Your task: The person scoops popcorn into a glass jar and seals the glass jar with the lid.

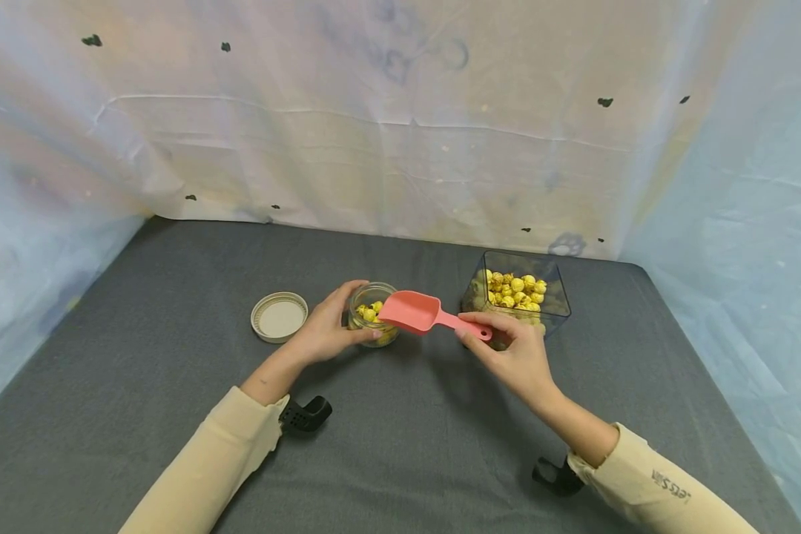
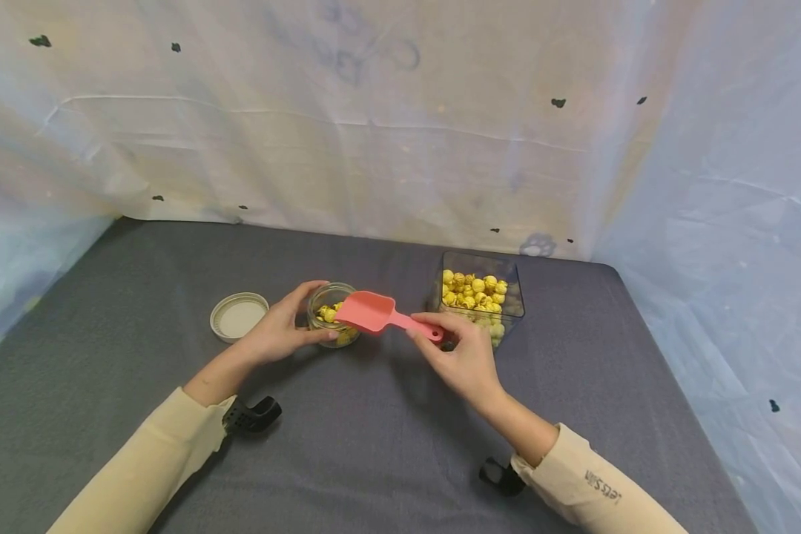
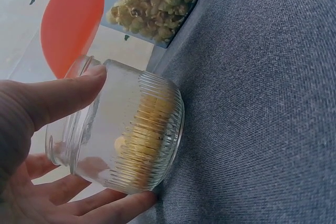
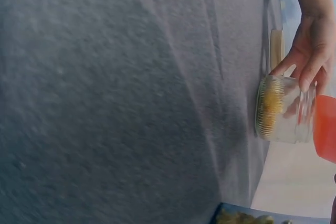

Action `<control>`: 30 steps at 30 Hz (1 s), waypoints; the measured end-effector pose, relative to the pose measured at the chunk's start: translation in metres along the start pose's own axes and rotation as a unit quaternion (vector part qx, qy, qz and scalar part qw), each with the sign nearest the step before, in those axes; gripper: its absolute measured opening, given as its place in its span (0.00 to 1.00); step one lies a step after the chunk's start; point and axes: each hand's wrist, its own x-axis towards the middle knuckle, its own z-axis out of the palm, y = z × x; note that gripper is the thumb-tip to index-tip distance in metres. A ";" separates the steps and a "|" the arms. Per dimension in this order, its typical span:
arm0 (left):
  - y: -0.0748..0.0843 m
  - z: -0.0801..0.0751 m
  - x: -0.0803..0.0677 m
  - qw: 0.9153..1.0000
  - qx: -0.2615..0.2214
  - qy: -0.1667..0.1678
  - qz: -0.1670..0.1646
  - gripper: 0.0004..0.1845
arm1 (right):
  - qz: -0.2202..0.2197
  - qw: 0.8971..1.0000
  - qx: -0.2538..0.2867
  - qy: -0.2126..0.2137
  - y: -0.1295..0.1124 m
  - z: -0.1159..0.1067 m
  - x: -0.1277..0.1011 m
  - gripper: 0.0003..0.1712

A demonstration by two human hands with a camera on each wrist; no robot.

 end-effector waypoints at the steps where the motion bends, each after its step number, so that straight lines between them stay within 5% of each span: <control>1: 0.000 0.000 0.000 1.000 -0.001 0.000 0.000 0.44 | 0.001 1.000 0.004 0.001 0.001 0.000 -0.001 0.13; 30: 0.003 0.000 0.000 1.000 0.003 -0.001 -0.012 0.45 | 0.078 0.996 0.026 -0.029 0.008 0.005 -0.011 0.15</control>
